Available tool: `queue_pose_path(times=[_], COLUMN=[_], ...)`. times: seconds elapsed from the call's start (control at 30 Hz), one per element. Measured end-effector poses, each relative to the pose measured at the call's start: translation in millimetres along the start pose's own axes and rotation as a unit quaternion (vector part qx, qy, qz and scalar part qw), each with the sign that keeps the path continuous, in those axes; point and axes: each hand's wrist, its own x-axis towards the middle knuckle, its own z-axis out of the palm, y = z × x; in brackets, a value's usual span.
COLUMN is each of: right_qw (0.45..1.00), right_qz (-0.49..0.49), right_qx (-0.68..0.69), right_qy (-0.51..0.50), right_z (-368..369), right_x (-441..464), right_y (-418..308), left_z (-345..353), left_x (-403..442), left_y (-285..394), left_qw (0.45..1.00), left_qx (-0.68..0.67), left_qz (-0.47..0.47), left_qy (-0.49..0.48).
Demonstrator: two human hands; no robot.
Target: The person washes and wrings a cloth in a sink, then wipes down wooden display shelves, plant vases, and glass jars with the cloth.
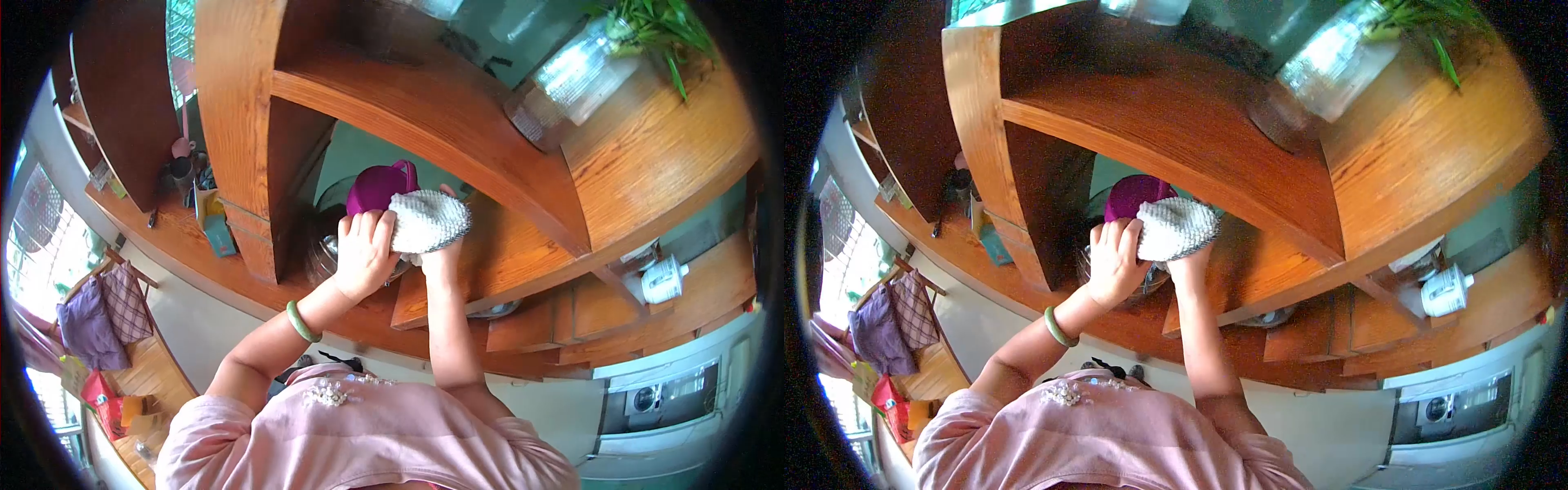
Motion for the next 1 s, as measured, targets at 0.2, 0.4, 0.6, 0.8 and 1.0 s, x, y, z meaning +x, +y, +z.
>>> queue_pose_path(times=[0.2,0.4,0.6,0.8,1.0], right_qw=[0.997,0.899,0.890,0.944,0.754], right_qz=[-0.017,-0.005,-0.091,0.110,-0.008], right_qx=[-0.008,-0.435,-0.441,-0.310,-0.638], right_qy=[0.078,-0.057,-0.072,-0.016,-0.158], right_z=[-43.6,-15.5,4.1,-20.5,4.9], right_x=[44.0,14.6,41.6,146.3,176.5], right_y=[-6.5,-12.5,17.1,45.4,59.9], left_z=[4.2,9.1,13.7,11.8,15.8], left_x=[-4.1,-5.8,-8.1,-7.0,-11.2], left_y=[-5.2,-6.3,-6.7,-8.1,-13.5], left_qw=[0.997,0.998,0.998,0.997,0.997], left_qx=[-0.021,-0.020,-0.021,-0.030,-0.022], left_qz=[-0.075,-0.052,-0.048,-0.031,-0.008], left_qy=[0.017,0.041,0.045,0.060,0.072])
